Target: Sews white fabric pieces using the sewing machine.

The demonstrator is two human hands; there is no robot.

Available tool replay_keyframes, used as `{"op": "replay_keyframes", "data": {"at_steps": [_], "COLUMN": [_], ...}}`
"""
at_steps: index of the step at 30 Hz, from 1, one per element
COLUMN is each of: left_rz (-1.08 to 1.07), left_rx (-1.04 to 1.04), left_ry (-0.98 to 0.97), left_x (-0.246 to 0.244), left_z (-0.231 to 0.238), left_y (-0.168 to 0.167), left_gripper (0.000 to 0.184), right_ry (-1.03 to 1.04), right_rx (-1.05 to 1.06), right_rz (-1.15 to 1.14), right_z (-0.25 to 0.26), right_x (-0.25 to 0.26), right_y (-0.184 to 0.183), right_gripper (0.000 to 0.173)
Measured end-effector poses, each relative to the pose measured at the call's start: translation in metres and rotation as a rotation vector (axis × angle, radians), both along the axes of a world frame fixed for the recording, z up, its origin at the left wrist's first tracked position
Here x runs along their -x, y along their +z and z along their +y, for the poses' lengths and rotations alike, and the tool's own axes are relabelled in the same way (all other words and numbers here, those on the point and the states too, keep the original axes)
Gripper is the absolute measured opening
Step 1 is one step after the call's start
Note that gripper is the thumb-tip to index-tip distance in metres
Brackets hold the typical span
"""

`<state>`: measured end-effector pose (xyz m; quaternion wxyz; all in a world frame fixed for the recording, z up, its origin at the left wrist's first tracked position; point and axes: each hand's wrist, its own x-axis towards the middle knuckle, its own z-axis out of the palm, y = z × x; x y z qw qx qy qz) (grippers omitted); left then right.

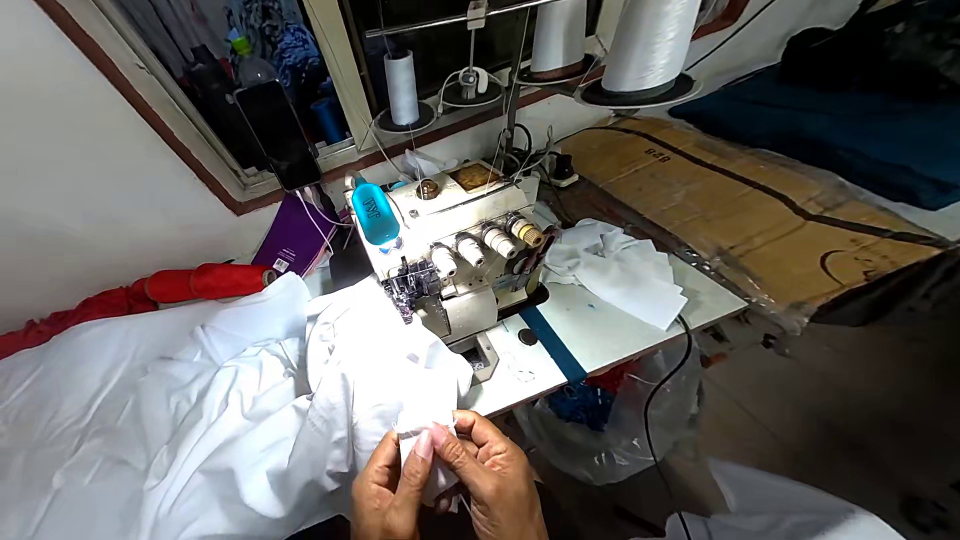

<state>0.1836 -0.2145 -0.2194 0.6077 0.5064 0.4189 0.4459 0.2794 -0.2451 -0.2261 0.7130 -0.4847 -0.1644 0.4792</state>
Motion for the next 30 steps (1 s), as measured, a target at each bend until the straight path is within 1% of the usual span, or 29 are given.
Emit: {"op": "replay_keyframes", "data": {"at_steps": [2,4,6,9,11,13,16,20,23,25,26,27,28,29,30], "left_rz": [0.018,0.057,0.134,0.27,0.333,0.386,0.436,0.485,0.509,0.503,0.476,0.422,0.331,0.199,0.031], "left_rx": [-0.112,-0.213,-0.337,-0.571,-0.671,-0.725,-0.773,-0.807,-0.806,-0.804,-0.788,-0.74,-0.647,-0.513,-0.36], "left_ry": [0.05,0.087,0.153,0.239,0.233,0.213,0.197,0.134,0.049,0.057,0.051,0.023,-0.029,-0.107,-0.197], "left_x": [0.0,0.001,0.001,0.0,0.002,0.002,0.004,0.006,0.01,0.014,0.015,0.017,0.019,0.023,0.03], "left_z": [0.008,0.01,0.009,0.01,0.01,0.009,0.008,0.009,0.011,0.015,0.016,0.016,0.015,0.013,0.013], "left_y": [-0.003,-0.005,-0.009,-0.018,-0.02,-0.018,-0.016,-0.016,-0.016,-0.016,-0.015,-0.012,-0.008,-0.002,0.005], "left_gripper": [0.013,0.01,0.007,0.005,0.005,0.01,0.013,0.016,0.02,0.014,0.012,0.01,0.008,0.006,0.01], "right_ry": [0.021,0.02,-0.042,-0.161,-0.195,-0.191,-0.179,-0.157,-0.039,-0.008,-0.045,-0.102,-0.158,-0.203,-0.22], "right_rx": [-0.012,-0.011,0.0,-0.02,-0.046,-0.075,-0.1,-0.12,-0.131,-0.126,-0.107,-0.083,-0.057,-0.036,-0.019], "right_rz": [0.025,-0.01,-0.132,-0.428,-0.571,-0.648,-0.688,-0.754,-0.724,-0.713,-0.757,-0.847,-0.96,-1.065,-1.148], "right_z": [-0.002,-0.004,-0.003,-0.003,-0.004,-0.004,-0.005,-0.008,-0.017,-0.019,-0.015,-0.008,0.001,0.011,0.018], "right_x": [-0.003,-0.007,-0.006,-0.003,0.0,0.001,0.002,0.0,-0.006,-0.009,-0.01,-0.012,-0.019,-0.028,-0.04], "right_y": [0.0,-0.002,-0.006,-0.014,-0.016,-0.015,-0.014,-0.016,-0.014,-0.014,-0.016,-0.018,-0.022,-0.028,-0.033], "right_gripper": [0.007,0.01,0.011,0.014,0.012,0.011,0.011,0.013,0.023,0.024,0.022,0.027,0.039,0.046,0.045]}}
